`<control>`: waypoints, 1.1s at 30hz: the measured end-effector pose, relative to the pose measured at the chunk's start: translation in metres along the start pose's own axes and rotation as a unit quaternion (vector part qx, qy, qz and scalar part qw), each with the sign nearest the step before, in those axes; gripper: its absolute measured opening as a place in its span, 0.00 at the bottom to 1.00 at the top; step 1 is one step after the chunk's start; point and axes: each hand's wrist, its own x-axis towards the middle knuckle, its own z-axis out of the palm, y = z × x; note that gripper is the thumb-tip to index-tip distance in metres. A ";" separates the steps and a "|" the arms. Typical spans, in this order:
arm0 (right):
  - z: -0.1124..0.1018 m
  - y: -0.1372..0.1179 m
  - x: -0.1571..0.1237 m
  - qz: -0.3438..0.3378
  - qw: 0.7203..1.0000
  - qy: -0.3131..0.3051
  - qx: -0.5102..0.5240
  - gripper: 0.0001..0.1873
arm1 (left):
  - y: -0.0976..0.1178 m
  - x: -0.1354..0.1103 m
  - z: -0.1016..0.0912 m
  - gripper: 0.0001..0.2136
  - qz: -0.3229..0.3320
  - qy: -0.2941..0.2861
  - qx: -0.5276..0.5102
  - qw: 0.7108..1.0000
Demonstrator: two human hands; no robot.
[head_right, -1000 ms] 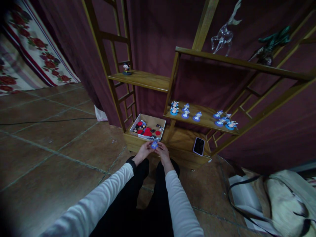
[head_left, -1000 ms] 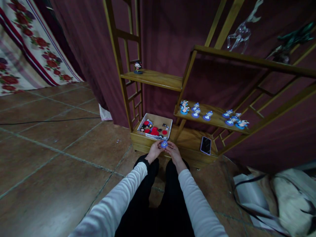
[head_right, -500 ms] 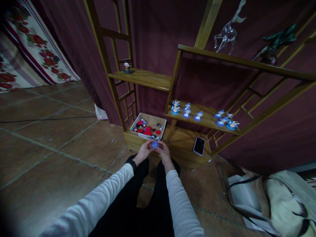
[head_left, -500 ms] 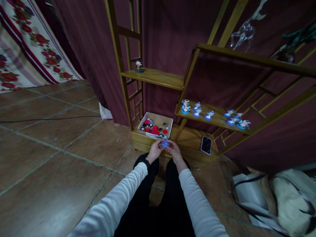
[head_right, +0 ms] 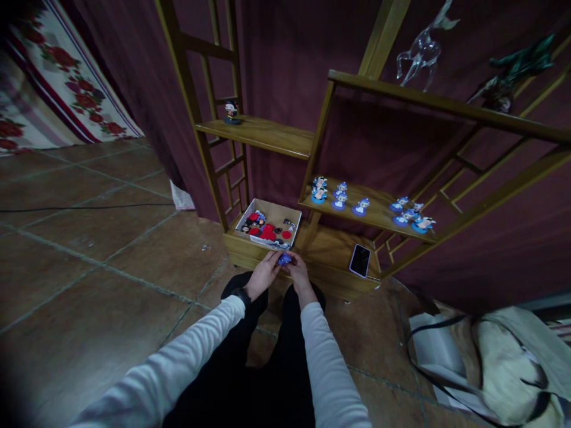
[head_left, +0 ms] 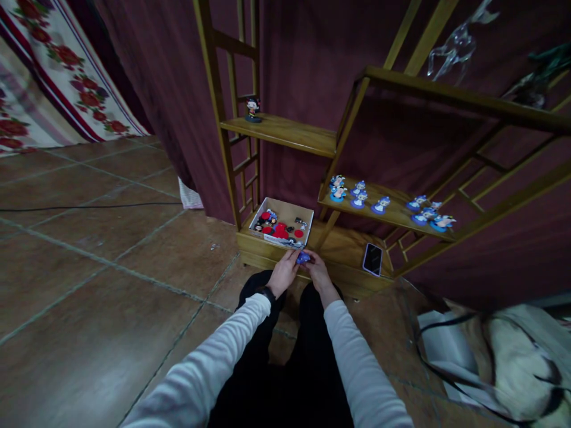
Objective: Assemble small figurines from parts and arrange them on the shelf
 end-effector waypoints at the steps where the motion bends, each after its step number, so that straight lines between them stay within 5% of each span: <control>1: 0.000 0.000 0.000 -0.004 1.000 -0.001 -0.002 0.22 | 0.001 -0.001 0.000 0.24 0.002 -0.002 0.014 1.000; 18: -0.003 0.002 0.002 -0.033 0.998 0.016 -0.043 0.23 | 0.012 -0.004 -0.005 0.26 0.070 -0.055 0.223 0.971; 33: -0.007 0.004 0.004 -0.048 0.997 0.014 -0.055 0.23 | 0.013 -0.004 -0.007 0.25 0.087 -0.076 0.274 0.955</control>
